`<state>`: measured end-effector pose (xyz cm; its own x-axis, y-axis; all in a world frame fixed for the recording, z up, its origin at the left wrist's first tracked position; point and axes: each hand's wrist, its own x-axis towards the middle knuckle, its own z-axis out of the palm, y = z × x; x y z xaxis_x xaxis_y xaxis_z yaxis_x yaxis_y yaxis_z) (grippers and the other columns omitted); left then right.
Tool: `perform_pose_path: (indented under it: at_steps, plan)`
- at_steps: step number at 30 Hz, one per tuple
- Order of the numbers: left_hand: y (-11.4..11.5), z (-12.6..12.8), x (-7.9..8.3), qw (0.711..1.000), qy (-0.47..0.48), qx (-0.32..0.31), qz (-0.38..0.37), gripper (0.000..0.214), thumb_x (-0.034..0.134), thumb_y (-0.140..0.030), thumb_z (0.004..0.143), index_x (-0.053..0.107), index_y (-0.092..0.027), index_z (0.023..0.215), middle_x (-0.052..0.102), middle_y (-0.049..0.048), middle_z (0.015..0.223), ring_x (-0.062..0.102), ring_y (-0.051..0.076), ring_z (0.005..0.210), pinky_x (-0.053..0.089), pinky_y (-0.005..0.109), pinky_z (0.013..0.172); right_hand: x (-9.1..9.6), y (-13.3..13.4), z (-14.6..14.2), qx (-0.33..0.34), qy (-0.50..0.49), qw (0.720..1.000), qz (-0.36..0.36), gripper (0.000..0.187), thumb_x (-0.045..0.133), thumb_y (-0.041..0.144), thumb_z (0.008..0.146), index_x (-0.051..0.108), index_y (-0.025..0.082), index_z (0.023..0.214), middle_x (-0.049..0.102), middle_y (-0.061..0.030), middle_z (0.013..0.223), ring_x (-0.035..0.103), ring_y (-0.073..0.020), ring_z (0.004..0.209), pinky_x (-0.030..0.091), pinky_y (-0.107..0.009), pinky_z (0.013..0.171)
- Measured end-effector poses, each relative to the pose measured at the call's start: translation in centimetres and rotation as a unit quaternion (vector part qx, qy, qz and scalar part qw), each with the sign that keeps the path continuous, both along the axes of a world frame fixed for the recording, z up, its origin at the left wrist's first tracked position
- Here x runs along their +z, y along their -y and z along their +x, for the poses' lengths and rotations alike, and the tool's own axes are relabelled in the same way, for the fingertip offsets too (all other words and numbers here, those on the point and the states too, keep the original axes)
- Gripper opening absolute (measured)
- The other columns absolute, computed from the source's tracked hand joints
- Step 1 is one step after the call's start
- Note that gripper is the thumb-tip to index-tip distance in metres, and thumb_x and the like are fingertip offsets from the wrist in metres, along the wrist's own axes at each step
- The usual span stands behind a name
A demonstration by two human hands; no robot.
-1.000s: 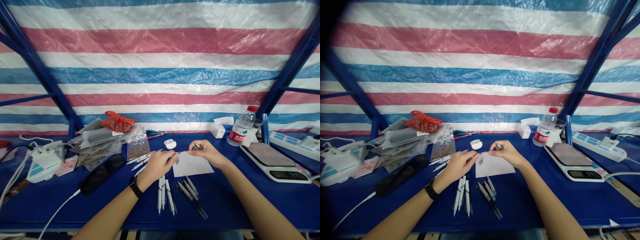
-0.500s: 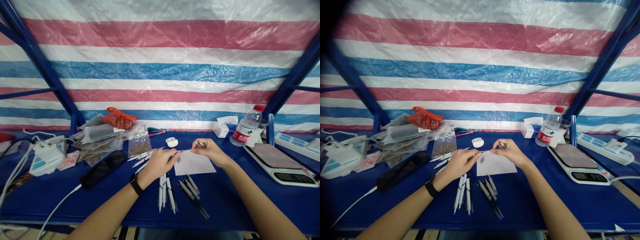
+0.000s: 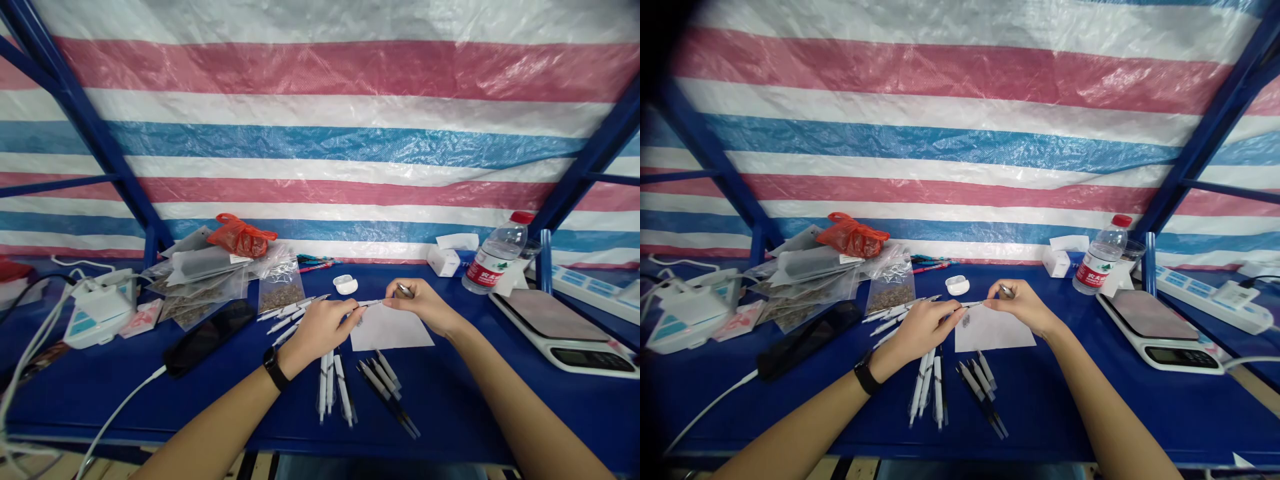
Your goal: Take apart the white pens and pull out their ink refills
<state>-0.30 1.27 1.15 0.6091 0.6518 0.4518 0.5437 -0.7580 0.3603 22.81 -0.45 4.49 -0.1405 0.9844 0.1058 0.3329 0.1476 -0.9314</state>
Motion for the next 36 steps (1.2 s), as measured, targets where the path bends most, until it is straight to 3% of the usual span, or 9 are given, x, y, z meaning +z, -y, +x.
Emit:
perform_pose_path:
  at_steps: [21, 31, 36]
  plan:
    - [0.23, -0.03, 0.21, 1.0, -0.008, 0.002, -0.017, 0.037, 0.044, -0.035, 0.105, 0.061, -0.021, 0.075, 0.052, -0.0038, 0.052, 0.05, 0.013, 0.048, 0.026, 0.025, 0.053, 0.01, 0.18, 0.01, 0.009, -0.005, 1.0, 0.0, 0.051, 0.086, 0.063, 0.059, 0.06, 0.019, 0.064, 0.033, 0.0072, 0.055, 0.028, -0.0114, 0.057, 0.019, -0.029, 0.058]
    - [0.07, 0.06, -0.03, 0.999, -0.031, 0.005, -0.01, 0.034, 0.044, -0.036, 0.105, 0.061, -0.021, 0.079, 0.061, -0.0021, 0.06, 0.058, 0.014, 0.055, 0.028, 0.025, 0.056, -0.5, 0.05, -0.26, 0.026, 0.009, 1.0, 0.001, 0.049, 0.083, 0.063, 0.062, 0.061, 0.02, 0.065, 0.031, 0.0078, 0.055, 0.026, -0.0113, 0.056, 0.02, -0.029, 0.058]
    - [0.05, -0.07, 0.03, 1.0, -0.019, 0.008, -0.005, 0.035, 0.043, -0.036, 0.105, 0.063, -0.021, 0.08, 0.058, -0.0026, 0.056, 0.057, 0.014, 0.053, 0.027, 0.026, 0.054, -0.17, 0.03, 0.27, 0.005, -0.003, 1.0, 0.009, 0.051, 0.085, 0.063, 0.06, 0.06, 0.019, 0.064, 0.034, 0.0071, 0.056, 0.028, -0.0112, 0.057, 0.02, -0.028, 0.057]
